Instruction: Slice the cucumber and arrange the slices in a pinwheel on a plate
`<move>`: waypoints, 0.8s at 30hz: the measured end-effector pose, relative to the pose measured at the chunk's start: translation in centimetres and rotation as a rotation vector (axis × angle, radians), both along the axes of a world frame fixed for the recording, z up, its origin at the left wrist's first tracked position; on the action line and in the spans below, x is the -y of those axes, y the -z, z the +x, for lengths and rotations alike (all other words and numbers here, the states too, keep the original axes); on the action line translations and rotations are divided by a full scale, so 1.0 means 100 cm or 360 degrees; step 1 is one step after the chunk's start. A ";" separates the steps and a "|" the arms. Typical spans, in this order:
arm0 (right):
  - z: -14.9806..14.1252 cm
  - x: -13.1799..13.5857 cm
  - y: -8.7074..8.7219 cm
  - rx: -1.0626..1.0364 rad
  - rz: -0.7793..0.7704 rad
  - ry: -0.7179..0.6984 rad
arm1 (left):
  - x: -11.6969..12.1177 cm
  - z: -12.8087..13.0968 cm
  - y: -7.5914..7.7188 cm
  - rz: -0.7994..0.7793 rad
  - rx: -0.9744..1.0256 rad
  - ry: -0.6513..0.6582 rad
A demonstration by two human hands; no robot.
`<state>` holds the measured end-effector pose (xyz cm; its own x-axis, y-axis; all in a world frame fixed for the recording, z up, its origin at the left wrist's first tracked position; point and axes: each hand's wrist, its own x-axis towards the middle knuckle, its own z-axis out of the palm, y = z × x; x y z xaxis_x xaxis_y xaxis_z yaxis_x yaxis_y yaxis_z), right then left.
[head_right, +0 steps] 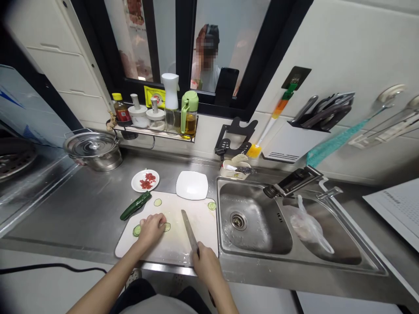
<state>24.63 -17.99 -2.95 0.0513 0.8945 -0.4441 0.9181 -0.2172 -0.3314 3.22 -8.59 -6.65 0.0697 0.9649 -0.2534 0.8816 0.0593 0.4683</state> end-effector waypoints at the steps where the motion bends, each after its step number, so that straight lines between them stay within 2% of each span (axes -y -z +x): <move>1: 0.000 -0.002 0.001 -0.0004 0.0006 0.0004 | 0.000 0.000 -0.002 -0.0009 0.0031 -0.0003; 5: -0.003 -0.005 0.002 -0.0013 -0.0002 0.0000 | 0.002 -0.010 -0.014 0.0001 0.0224 -0.0097; 9: -0.004 -0.005 0.002 -0.0008 -0.0049 -0.0002 | 0.003 -0.041 -0.022 0.0012 0.0299 -0.0239; 13: -0.004 -0.005 0.004 -0.0007 -0.0074 0.0000 | 0.005 -0.076 -0.016 -0.0057 0.0183 -0.0388; 16: -0.004 -0.007 0.004 0.0004 -0.0084 0.0011 | 0.007 -0.090 -0.008 -0.0100 0.0091 -0.0448; 24: -0.003 -0.011 0.003 0.0011 -0.0070 -0.0006 | 0.013 -0.095 -0.004 -0.0014 -0.0173 -0.0389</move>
